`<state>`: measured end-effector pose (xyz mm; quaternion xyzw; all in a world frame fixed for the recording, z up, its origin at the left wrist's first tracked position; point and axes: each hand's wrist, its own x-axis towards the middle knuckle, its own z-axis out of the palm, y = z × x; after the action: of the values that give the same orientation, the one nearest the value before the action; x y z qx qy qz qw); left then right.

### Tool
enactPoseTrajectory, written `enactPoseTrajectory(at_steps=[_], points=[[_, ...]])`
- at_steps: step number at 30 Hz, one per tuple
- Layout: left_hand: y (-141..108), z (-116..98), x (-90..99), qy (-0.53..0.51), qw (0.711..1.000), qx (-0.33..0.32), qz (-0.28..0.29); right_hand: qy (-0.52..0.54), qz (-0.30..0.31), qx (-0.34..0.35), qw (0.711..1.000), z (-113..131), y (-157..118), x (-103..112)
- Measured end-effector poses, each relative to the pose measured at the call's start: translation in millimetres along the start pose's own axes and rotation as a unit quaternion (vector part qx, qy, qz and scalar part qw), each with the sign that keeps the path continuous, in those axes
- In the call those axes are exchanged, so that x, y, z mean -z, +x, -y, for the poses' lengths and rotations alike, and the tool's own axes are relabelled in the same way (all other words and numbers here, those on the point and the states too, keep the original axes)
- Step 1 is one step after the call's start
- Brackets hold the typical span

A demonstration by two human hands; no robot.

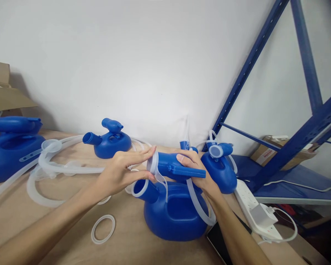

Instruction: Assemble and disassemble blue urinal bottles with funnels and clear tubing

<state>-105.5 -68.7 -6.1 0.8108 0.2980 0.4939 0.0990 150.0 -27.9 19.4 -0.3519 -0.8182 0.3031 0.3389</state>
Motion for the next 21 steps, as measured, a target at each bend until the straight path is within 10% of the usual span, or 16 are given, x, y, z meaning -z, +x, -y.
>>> enactPoseTrajectory(at_steps=[8, 12, 21], points=[[2, 4, -0.2, 0.178, 0.97, -0.166, -0.008, 0.045, -0.028, 0.059, 0.997, 12, -5, -4], [-4, 2, -7.5, 0.249, 0.927, -0.258, -0.112, 0.115, 0.024, 0.078, 0.99, 20, -6, -14], [-11, -12, -12.6, 0.237, 0.955, -0.12, -0.133, 0.07, -0.043, 0.104, 0.991, 25, -9, -29]])
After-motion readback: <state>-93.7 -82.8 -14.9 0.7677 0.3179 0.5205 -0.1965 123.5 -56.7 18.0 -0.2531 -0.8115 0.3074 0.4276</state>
